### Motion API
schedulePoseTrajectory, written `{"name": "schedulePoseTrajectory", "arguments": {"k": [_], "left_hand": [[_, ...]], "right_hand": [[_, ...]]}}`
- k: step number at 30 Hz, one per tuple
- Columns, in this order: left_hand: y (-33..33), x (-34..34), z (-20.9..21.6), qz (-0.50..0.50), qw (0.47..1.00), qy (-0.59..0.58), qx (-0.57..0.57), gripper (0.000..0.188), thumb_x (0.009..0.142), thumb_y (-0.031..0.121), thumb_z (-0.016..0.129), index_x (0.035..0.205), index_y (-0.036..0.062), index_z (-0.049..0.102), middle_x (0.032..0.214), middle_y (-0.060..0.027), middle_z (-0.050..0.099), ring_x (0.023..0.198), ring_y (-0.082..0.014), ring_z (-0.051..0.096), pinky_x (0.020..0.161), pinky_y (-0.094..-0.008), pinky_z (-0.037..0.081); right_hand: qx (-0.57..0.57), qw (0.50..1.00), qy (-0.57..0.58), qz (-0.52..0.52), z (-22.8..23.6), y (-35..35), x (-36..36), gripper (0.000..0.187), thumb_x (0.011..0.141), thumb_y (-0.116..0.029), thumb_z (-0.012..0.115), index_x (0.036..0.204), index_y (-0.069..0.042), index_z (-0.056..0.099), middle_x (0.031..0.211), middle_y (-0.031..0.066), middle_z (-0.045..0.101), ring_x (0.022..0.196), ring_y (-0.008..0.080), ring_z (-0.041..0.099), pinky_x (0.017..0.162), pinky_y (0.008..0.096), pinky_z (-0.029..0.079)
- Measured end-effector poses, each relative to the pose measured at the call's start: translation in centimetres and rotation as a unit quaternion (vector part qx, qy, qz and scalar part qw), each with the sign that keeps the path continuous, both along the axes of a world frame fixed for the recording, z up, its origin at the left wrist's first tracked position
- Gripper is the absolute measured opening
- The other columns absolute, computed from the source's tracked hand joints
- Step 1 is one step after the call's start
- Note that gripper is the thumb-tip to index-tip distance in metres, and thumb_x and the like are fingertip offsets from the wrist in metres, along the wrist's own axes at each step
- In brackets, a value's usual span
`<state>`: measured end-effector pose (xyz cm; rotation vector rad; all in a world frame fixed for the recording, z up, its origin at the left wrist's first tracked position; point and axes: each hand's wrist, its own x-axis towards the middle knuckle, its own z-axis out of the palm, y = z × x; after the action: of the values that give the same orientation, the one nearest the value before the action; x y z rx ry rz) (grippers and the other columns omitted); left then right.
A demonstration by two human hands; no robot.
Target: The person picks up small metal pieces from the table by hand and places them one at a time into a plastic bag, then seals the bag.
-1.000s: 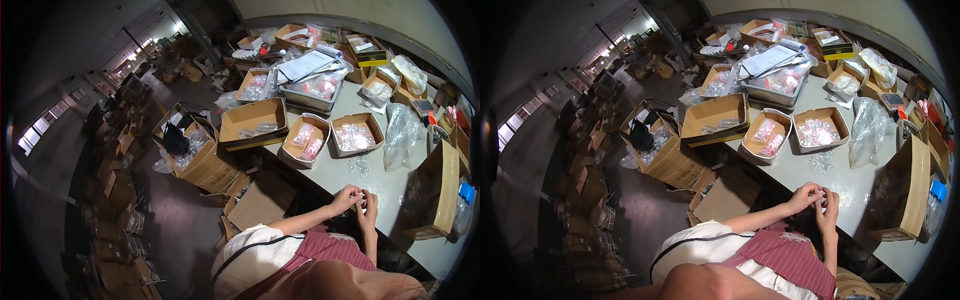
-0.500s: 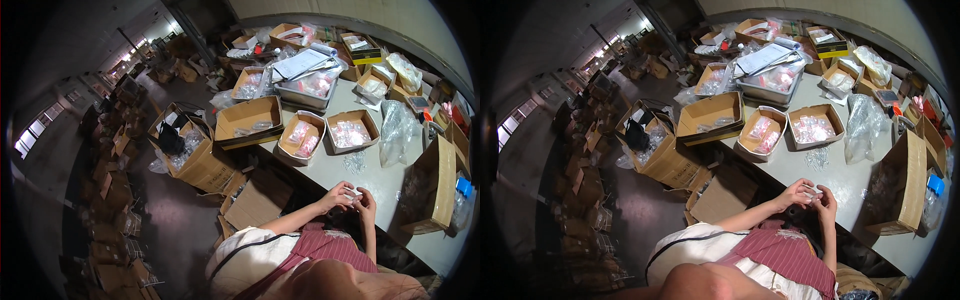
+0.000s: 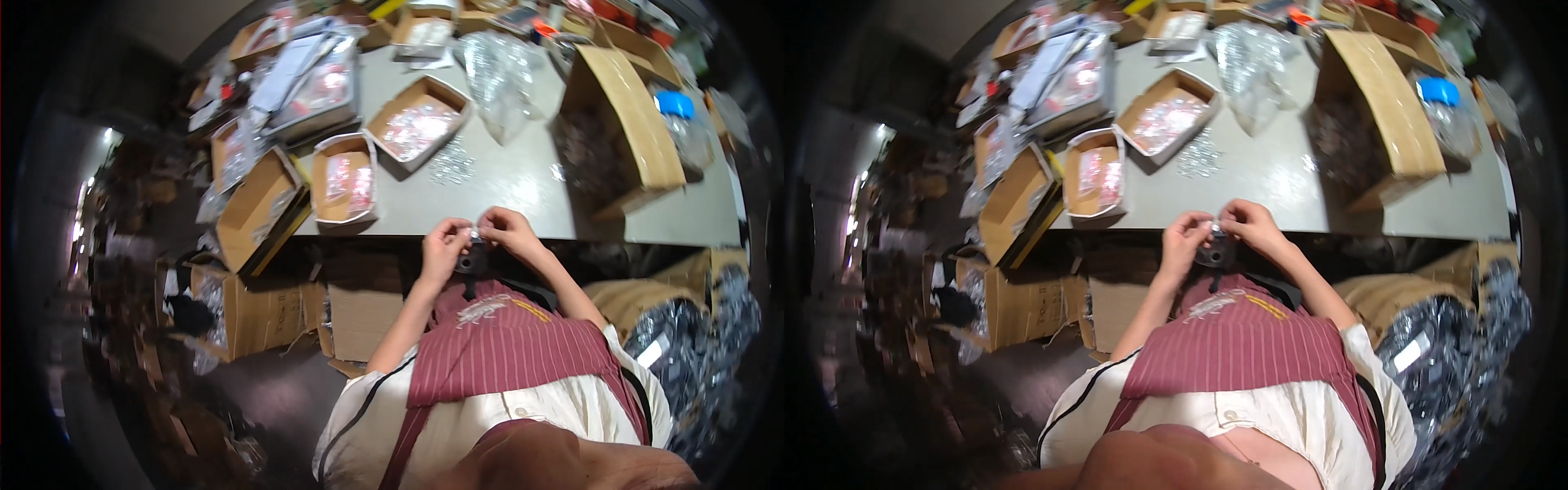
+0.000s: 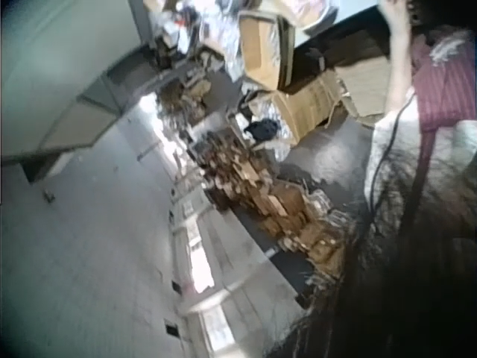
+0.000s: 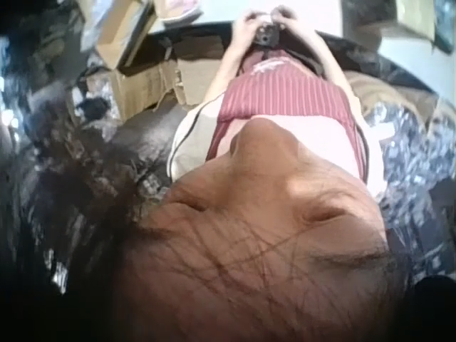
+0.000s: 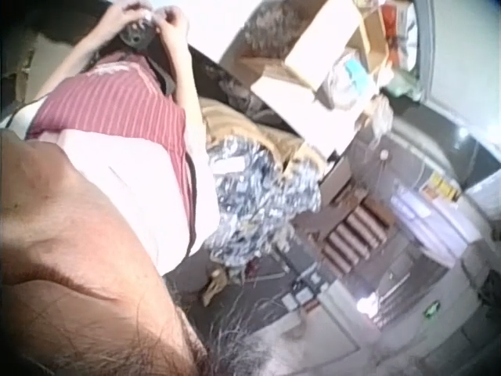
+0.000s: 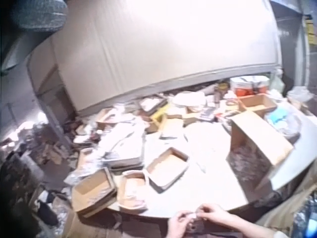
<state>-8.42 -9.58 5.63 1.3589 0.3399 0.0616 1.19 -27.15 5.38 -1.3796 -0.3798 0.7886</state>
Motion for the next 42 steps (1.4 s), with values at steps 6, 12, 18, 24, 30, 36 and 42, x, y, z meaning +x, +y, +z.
{"name": "schedulePoseTrajectory", "arguments": {"k": [6, 12, 18, 24, 30, 36, 42], "left_hand": [[-1.1, 0.8, 1.4, -0.039, 0.999, -0.019, 0.018, 0.015, 0.096, 0.006, 0.069, 0.107, -0.0015, 0.062, 0.092, -0.0043, 0.069, 0.078, -0.0071, 0.066, 0.067, -0.0187, 0.050], [-1.3, 0.2, 1.9, 0.006, 0.998, -0.020, 0.067, 0.009, 0.096, 0.007, 0.070, 0.099, 0.0004, 0.064, 0.086, -0.0014, 0.067, 0.071, -0.0053, 0.062, 0.061, -0.0186, 0.047], [-0.7, -0.5, 0.9, 0.018, 0.997, -0.008, 0.075, 0.010, 0.097, 0.008, 0.069, 0.100, 0.0006, 0.064, 0.086, -0.0011, 0.066, 0.072, -0.0060, 0.063, 0.061, -0.0191, 0.048], [-0.3, -0.4, 0.7, -0.020, 0.999, -0.027, 0.032, 0.011, 0.097, 0.007, 0.067, 0.104, -0.0007, 0.063, 0.091, -0.0026, 0.066, 0.080, -0.0074, 0.065, 0.065, -0.0212, 0.051], [-0.6, 0.4, 2.9, 0.049, 0.882, -0.113, 0.456, 0.018, 0.094, 0.011, 0.069, 0.106, -0.0014, 0.063, 0.096, -0.0120, 0.071, 0.081, -0.0224, 0.071, 0.070, -0.0297, 0.057], [-0.4, 0.9, 6.5, -0.101, 0.961, 0.042, 0.254, 0.022, 0.100, 0.018, 0.064, 0.096, -0.0027, 0.070, 0.079, -0.0063, 0.073, 0.072, -0.0108, 0.069, 0.063, -0.0248, 0.052], [-0.1, 1.6, 6.2, -0.182, 0.957, 0.043, 0.223, 0.029, 0.101, 0.024, 0.063, 0.092, -0.0028, 0.070, 0.072, -0.0054, 0.070, 0.064, -0.0094, 0.067, 0.057, -0.0245, 0.049]], "right_hand": [[0.006, 0.999, -0.032, -0.008, 0.4, -0.5, -0.4, 0.013, 0.087, -0.004, 0.072, 0.097, -0.001, 0.064, 0.081, -0.0003, 0.060, 0.073, 0.0080, 0.058, 0.066, 0.0237, 0.049], [0.004, 0.999, 0.042, 0.020, 1.5, -0.9, -0.4, 0.007, 0.090, -0.003, 0.069, 0.094, 0.001, 0.066, 0.079, 0.0025, 0.065, 0.068, 0.0097, 0.061, 0.063, 0.0249, 0.049], [-0.006, 0.996, 0.088, 0.019, 1.8, -0.6, -0.8, 0.008, 0.092, -0.006, 0.067, 0.092, 0.002, 0.066, 0.077, 0.0052, 0.066, 0.063, 0.0118, 0.063, 0.058, 0.0246, 0.050], [-0.075, 0.988, -0.132, 0.027, 1.8, -0.3, -1.4, 0.022, 0.092, -0.020, 0.072, 0.087, 0.000, 0.065, 0.070, 0.0026, 0.064, 0.064, 0.0077, 0.054, 0.059, 0.0276, 0.044], [-0.058, 0.990, -0.126, -0.041, 1.4, -0.6, -1.1, 0.024, 0.089, -0.020, 0.073, 0.079, -0.001, 0.064, 0.065, 0.0006, 0.059, 0.061, 0.0063, 0.050, 0.056, 0.0268, 0.041], [-0.012, 0.996, -0.082, -0.022, 0.8, -0.7, -0.9, 0.025, 0.087, -0.014, 0.071, 0.070, -0.001, 0.058, 0.062, -0.0032, 0.052, 0.062, 0.0041, 0.046, 0.055, 0.0256, 0.037], [0.030, 0.999, -0.034, 0.007, 1.4, -0.6, -0.9, 0.024, 0.087, -0.009, 0.068, 0.067, -0.003, 0.056, 0.062, -0.0040, 0.051, 0.062, 0.0039, 0.045, 0.056, 0.0248, 0.037]]}}
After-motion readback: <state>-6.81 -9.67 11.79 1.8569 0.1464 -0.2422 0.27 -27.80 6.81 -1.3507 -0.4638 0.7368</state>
